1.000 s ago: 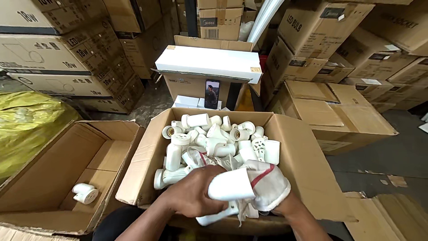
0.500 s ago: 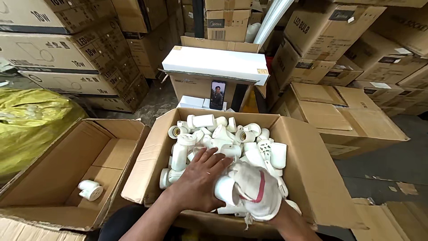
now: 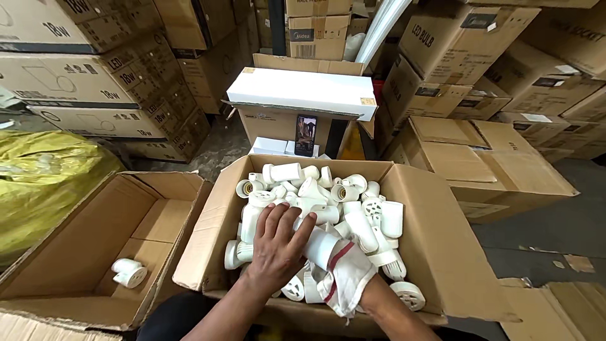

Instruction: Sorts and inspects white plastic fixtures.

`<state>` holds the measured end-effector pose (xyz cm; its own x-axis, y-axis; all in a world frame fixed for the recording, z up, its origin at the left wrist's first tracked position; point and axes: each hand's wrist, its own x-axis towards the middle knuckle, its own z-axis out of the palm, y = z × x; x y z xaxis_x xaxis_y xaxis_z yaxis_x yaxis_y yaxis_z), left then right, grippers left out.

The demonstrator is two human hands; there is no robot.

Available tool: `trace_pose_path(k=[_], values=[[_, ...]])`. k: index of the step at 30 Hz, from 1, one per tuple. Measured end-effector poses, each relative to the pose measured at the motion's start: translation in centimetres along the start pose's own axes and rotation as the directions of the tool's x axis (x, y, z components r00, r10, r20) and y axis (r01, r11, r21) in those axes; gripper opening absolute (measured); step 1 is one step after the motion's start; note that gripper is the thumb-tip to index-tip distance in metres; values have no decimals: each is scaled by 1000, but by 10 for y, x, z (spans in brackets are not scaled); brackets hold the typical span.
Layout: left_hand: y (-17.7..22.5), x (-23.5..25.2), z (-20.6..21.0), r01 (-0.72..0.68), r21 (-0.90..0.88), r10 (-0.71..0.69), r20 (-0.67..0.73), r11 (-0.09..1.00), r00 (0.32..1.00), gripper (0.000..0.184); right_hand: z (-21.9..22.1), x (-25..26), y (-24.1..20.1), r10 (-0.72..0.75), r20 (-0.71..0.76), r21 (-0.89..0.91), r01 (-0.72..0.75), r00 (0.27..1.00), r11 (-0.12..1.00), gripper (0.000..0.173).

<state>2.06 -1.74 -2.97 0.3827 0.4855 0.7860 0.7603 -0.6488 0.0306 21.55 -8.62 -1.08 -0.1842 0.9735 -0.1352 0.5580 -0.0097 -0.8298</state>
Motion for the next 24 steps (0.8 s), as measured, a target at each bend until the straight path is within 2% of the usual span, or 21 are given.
trace_pose_path(k=[1,2,3,5,7,10,12,15,17,18,20,21,22,23,24], values=[[2,3,-3,17,-19,-16,34,1000,999,57,-4,-2,-3,-125,-34,-227,114,992,967,27],[3,6,-7,21,-44,-17,82,999,997,62,-9,-3,-9,-203,-66,-346,169,977,923,28],[1,10,-12,17,-71,-7,139,997,990,65,-13,-5,-6,-262,-138,-384,192,955,903,28],[-4,14,-17,12,-144,24,243,990,970,72,-24,-3,6,-290,-221,-412,181,931,893,32],[-2,12,-17,6,-211,70,353,977,933,80,-33,0,10,-360,-188,-458,243,914,855,27],[11,4,-9,59,-350,132,496,935,858,87,-19,-10,34,-496,-225,-399,385,838,832,36],[15,1,-6,97,-379,124,517,920,847,88,-7,-9,36,-521,-250,-374,416,816,829,36],[11,4,-10,29,-343,114,389,939,914,91,-6,1,8,-378,-298,-277,300,876,913,28],[7,10,-15,-41,-281,118,266,959,957,83,-2,-2,4,-280,-322,-212,219,905,952,32],[4,11,-17,-74,-237,128,220,969,967,77,1,-2,6,-248,-285,-230,185,926,955,37],[-2,10,-18,-125,-163,154,181,979,971,69,-2,7,-10,-127,-58,-380,96,990,920,37],[-3,8,-16,-131,-142,156,182,981,971,66,-6,12,-21,33,65,-408,-4,997,913,37],[1,7,-13,-120,-137,144,181,983,973,61,-9,12,-24,167,131,-372,-108,977,922,34],[5,8,-11,-96,-142,121,182,985,976,56,-13,9,-26,235,183,-373,-154,954,915,31],[7,9,-12,-71,-146,98,188,987,977,53,-14,10,-30,257,250,-434,-129,933,892,33]])
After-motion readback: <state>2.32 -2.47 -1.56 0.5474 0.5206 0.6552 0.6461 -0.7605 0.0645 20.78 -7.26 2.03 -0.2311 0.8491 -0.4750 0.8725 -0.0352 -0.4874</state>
